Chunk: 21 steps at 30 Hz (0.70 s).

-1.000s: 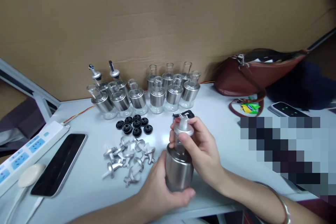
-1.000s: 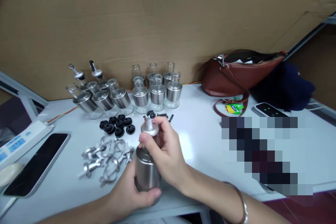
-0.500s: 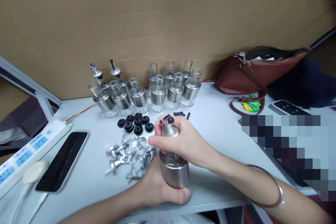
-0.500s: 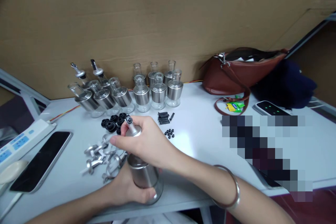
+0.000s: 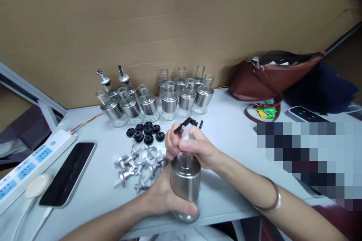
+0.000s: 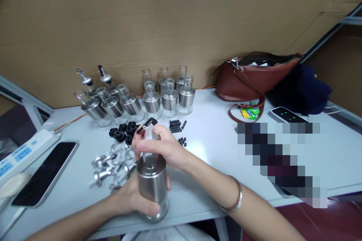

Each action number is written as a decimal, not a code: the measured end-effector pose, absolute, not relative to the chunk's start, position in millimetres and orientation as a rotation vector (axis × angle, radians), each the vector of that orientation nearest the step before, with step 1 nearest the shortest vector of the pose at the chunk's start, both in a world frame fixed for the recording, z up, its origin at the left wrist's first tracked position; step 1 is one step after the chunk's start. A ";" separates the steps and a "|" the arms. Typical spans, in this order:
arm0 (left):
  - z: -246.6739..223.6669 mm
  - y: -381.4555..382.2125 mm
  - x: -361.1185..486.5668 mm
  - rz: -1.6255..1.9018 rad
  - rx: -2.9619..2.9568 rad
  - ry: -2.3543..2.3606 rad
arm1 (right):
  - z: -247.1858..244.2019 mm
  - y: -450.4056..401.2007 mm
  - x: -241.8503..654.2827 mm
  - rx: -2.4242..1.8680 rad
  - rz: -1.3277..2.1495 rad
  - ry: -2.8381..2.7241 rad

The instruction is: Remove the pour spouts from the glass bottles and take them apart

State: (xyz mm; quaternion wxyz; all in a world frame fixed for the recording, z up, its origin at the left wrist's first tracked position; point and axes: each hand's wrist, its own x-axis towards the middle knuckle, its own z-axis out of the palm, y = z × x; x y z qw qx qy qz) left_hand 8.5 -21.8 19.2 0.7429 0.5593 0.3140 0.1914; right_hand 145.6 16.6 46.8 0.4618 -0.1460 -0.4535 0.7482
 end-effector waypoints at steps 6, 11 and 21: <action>19.1 -23.6 12.1 0.494 1.213 0.747 | 42.7 11.0 154.5 -0.730 1.059 -1.441; 17.0 -21.5 6.1 0.477 1.164 0.678 | 49.2 12.3 163.9 -0.659 1.283 -1.487; -25.3 -31.4 11.1 0.122 0.661 -0.125 | 48.0 18.0 164.7 -0.335 1.887 -1.170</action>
